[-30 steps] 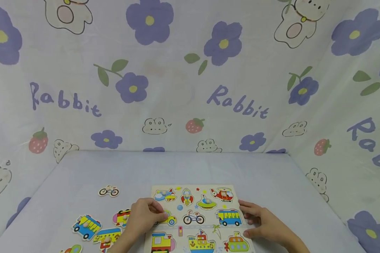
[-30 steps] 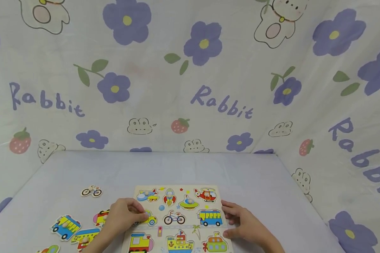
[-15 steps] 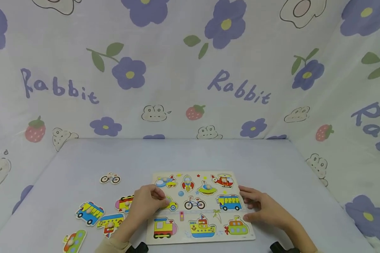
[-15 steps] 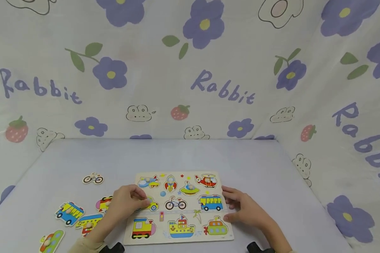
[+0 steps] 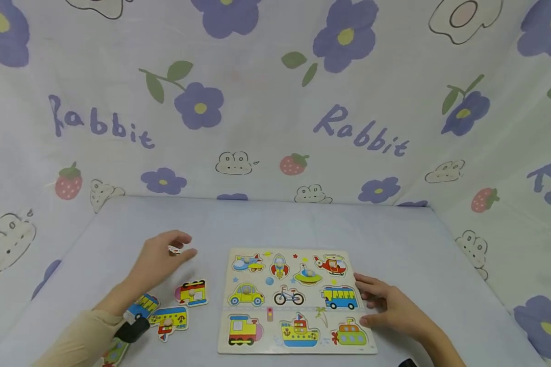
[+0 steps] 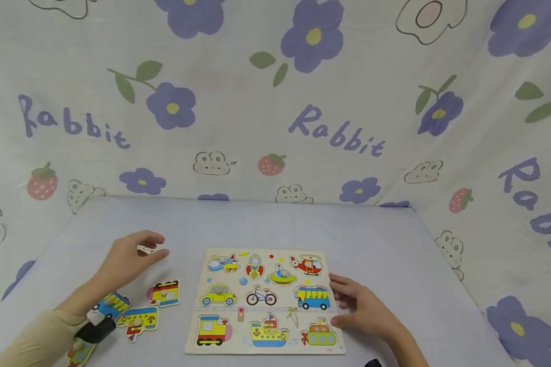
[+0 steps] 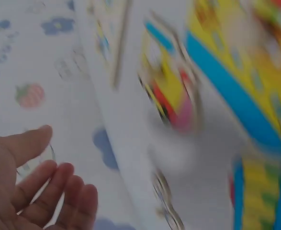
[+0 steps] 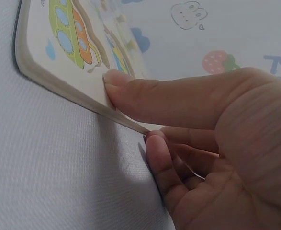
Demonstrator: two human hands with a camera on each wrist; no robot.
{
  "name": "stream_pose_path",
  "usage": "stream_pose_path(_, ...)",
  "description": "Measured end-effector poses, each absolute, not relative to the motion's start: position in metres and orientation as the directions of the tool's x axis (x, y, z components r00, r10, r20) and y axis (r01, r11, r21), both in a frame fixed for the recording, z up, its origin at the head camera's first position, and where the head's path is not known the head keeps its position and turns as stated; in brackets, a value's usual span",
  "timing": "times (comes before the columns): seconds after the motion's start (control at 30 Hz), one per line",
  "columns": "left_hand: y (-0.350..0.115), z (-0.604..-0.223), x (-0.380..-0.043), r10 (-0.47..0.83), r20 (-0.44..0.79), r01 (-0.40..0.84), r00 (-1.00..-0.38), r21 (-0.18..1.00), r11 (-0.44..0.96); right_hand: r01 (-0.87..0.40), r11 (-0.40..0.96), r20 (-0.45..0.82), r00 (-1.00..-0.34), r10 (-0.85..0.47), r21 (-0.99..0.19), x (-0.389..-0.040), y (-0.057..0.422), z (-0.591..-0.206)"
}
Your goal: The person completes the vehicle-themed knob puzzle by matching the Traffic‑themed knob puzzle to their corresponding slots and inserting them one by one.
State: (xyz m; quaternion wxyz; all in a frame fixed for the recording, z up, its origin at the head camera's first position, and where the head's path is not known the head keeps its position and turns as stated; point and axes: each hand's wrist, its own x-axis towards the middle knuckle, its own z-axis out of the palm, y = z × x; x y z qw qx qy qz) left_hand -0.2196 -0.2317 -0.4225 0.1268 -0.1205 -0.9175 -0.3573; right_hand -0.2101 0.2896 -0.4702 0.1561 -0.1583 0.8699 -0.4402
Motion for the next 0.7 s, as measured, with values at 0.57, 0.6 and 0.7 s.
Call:
stream_pose_path(0.57,-0.33,-0.456,-0.241,0.138,0.169,0.213,-0.976,0.602,0.769,-0.144,0.583,-0.141,-0.899,-0.415,-0.8,-0.209,0.292,-0.476)
stream_pose_path(0.6,-0.331,-0.457,-0.243,0.145,0.162,0.214,-0.976,0.607,0.765,-0.145,0.58,-0.138,-0.899,-0.415,-0.802,-0.209,0.292,-0.475)
stream_pose_path(0.7,-0.333,-0.458,-0.251,0.162,0.139,0.213,-0.977,0.626,0.75,-0.142,0.581,-0.136,-0.902,-0.409,-0.801,-0.21,0.293,-0.475)
